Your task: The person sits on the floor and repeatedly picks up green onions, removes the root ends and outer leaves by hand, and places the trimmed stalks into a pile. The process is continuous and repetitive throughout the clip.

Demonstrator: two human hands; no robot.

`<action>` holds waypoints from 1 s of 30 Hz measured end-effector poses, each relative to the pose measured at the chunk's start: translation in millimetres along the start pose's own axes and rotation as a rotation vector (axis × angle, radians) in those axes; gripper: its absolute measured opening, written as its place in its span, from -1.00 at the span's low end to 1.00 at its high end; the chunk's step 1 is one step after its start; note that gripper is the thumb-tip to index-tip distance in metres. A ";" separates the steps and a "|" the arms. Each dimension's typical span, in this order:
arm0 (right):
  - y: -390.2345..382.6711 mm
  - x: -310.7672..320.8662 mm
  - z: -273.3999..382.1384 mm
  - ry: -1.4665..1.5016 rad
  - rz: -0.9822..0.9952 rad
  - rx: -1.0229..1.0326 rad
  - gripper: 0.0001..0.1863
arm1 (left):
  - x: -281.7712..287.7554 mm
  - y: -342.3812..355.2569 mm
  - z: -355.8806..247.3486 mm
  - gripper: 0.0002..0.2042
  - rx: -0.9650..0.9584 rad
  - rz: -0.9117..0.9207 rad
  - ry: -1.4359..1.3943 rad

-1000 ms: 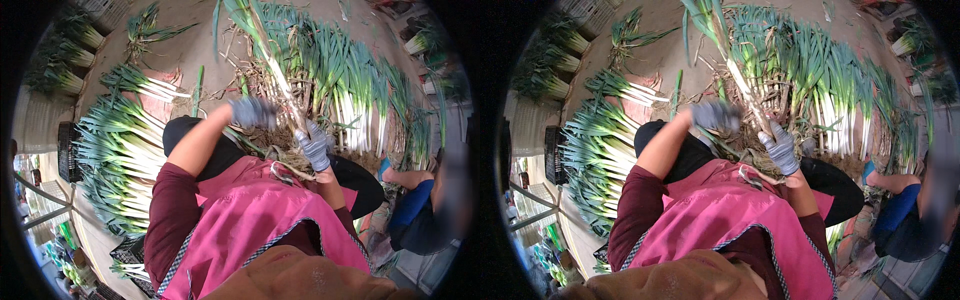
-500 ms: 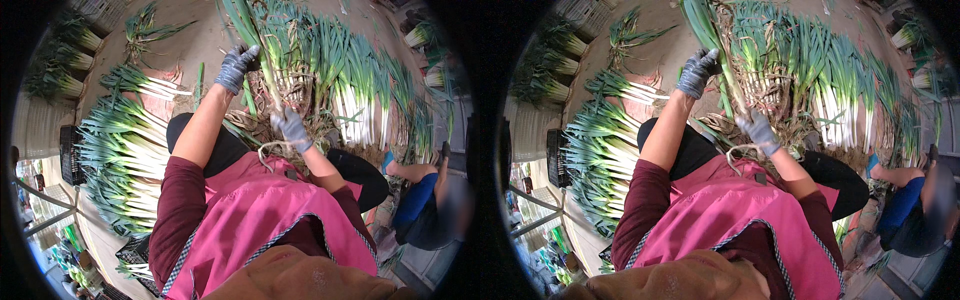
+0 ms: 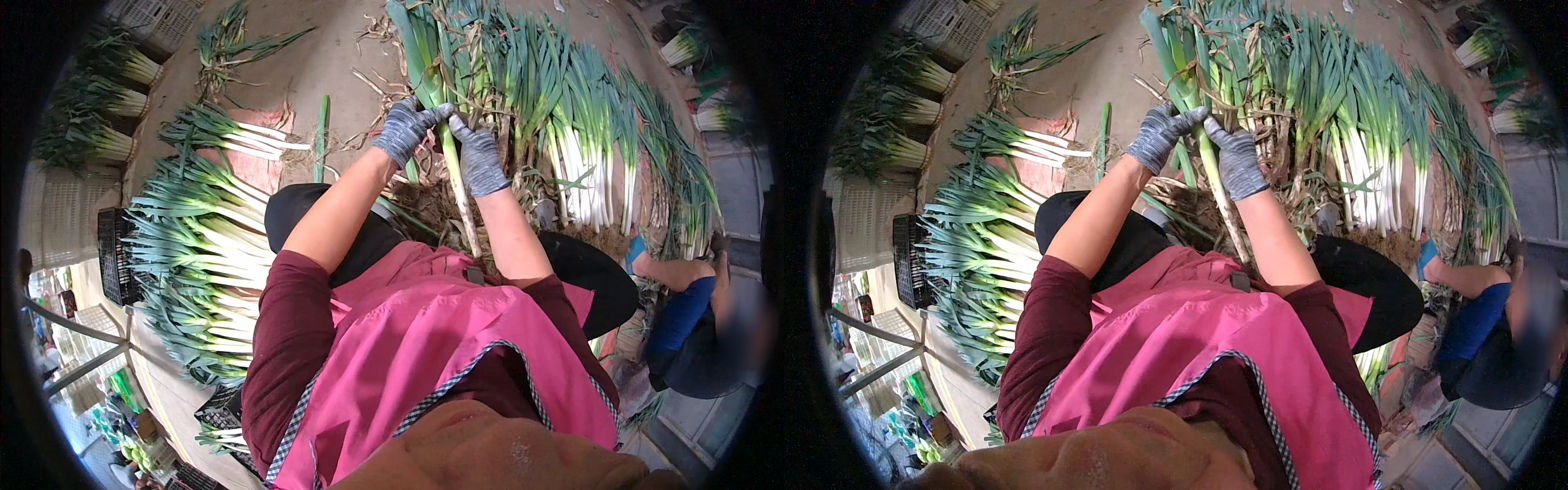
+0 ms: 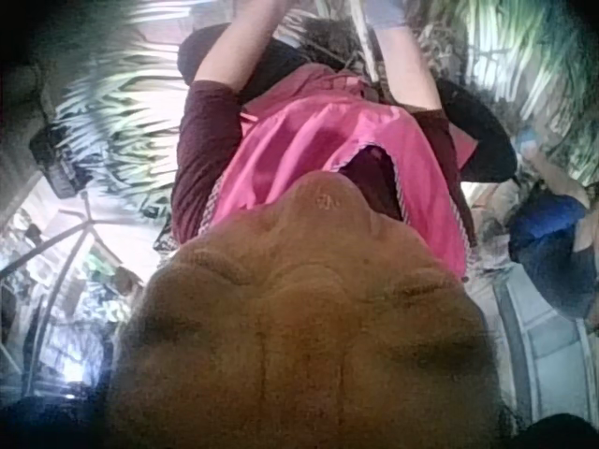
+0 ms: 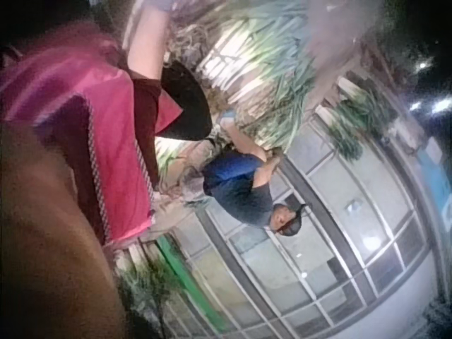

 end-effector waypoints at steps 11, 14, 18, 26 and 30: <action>-3.7 3.4 8.1 -0.031 0.077 0.092 -0.65 | -2.5 1.9 5.2 -0.75 -0.057 0.004 -0.122; -17.7 -9.0 20.5 -0.406 -0.051 0.050 -0.62 | 3.5 6.7 12.8 -0.76 0.000 -0.020 -0.147; -35.2 7.3 -0.5 -0.772 0.073 0.371 -0.65 | 14.9 13.2 11.3 -0.74 0.012 -0.058 -0.259; -99.7 82.2 -23.3 -1.499 0.515 -0.003 -0.75 | 88.9 26.0 1.6 -0.77 -0.170 -0.255 -0.430; -141.7 263.8 -109.7 -2.269 0.662 0.058 -0.66 | 119.3 31.9 -14.4 -0.80 -0.248 -0.364 -0.454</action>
Point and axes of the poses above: each hand's wrist, its own y-axis towards the middle knuckle, its own x-axis out of the back of the hand, z = x × y, the point moved 2 cm from there along y, towards the middle knuckle, and after that the axes turned 8 degrees about z, right-handed, at the moved point
